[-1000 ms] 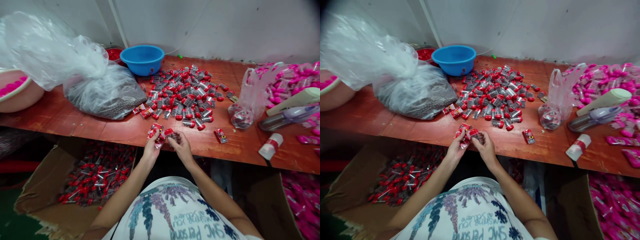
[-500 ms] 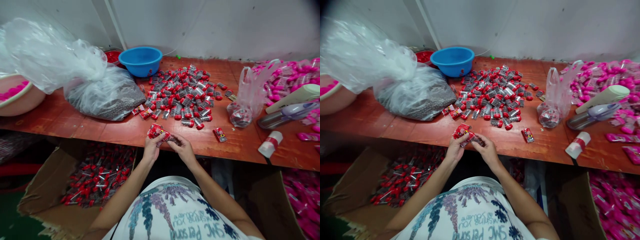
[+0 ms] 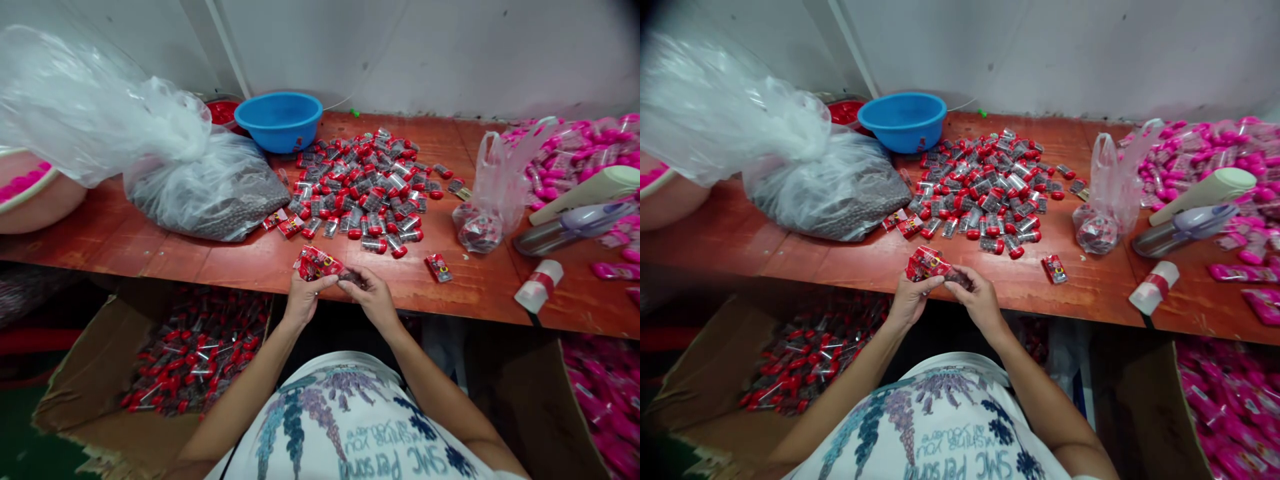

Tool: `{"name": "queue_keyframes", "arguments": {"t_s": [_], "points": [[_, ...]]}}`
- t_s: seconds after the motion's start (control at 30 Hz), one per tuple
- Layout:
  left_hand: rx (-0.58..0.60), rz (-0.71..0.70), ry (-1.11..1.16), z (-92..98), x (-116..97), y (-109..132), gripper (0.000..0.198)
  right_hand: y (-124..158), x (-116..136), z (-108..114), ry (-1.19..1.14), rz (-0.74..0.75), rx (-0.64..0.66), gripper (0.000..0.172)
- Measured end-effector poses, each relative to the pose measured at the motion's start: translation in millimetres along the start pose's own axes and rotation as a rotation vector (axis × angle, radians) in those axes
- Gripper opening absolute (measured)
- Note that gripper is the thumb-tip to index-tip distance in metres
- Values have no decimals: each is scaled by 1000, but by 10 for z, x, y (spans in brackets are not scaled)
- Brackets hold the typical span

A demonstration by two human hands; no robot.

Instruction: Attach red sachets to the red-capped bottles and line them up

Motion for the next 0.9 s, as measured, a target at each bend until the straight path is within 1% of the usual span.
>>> {"name": "queue_keyframes", "arguments": {"t_s": [0.07, 0.17, 0.2, 0.27, 0.37, 0.4, 0.43, 0.57, 0.6, 0.67, 0.7, 0.77, 0.83, 0.9], "points": [[-13, 25, -3, 12, 30, -3, 33, 17, 0, -3, 17, 3, -8, 34], [-51, 8, 3, 57, 31, -15, 31, 44, 107, 16, 170, 104, -27, 28], [-56, -4, -1, 62, 20, -18, 32, 52, 123, 28, 188, 117, -39, 27], [-40, -4, -20, 38, 5, -19, 32, 57, 77, 49, 112, 72, -56, 25], [22, 53, -44, -55, 21, -8, 29, 66, -84, 41, -89, -79, -59, 31], [31, 71, -42, -78, 28, -4, 31, 70, -102, 38, -111, -95, -57, 32], [30, 83, -36, -91, 34, -1, 35, 70, -91, 47, -93, -82, -59, 32], [-15, 93, -59, -81, 55, -18, 46, 72, 65, 128, 153, 88, -98, 25], [-16, 98, -82, -80, 66, -27, 47, 70, 66, 132, 171, 96, -90, 25], [-19, 106, -128, -69, 83, -50, 50, 59, 32, 118, 135, 75, -46, 24], [-23, 103, -147, -61, 83, -61, 51, 55, 21, 105, 119, 65, -19, 24], [-43, 74, -172, -43, 62, -78, 44, 57, 45, 87, 145, 80, 20, 24], [-70, 35, -187, -34, 30, -85, 36, 76, 124, 86, 223, 140, 18, 22], [-96, 10, -196, -39, 10, -81, 37, 108, 189, 82, 274, 192, -5, 21]]}}
Point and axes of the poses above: each hand's wrist, its own y-axis away from the middle knuckle, its own z-axis out of the back of the hand, x = y × z, the point moved 10 cm from there along -y, towards the middle knuckle, and after that the axes turned 4 degrees about z, right-handed, at the moved point
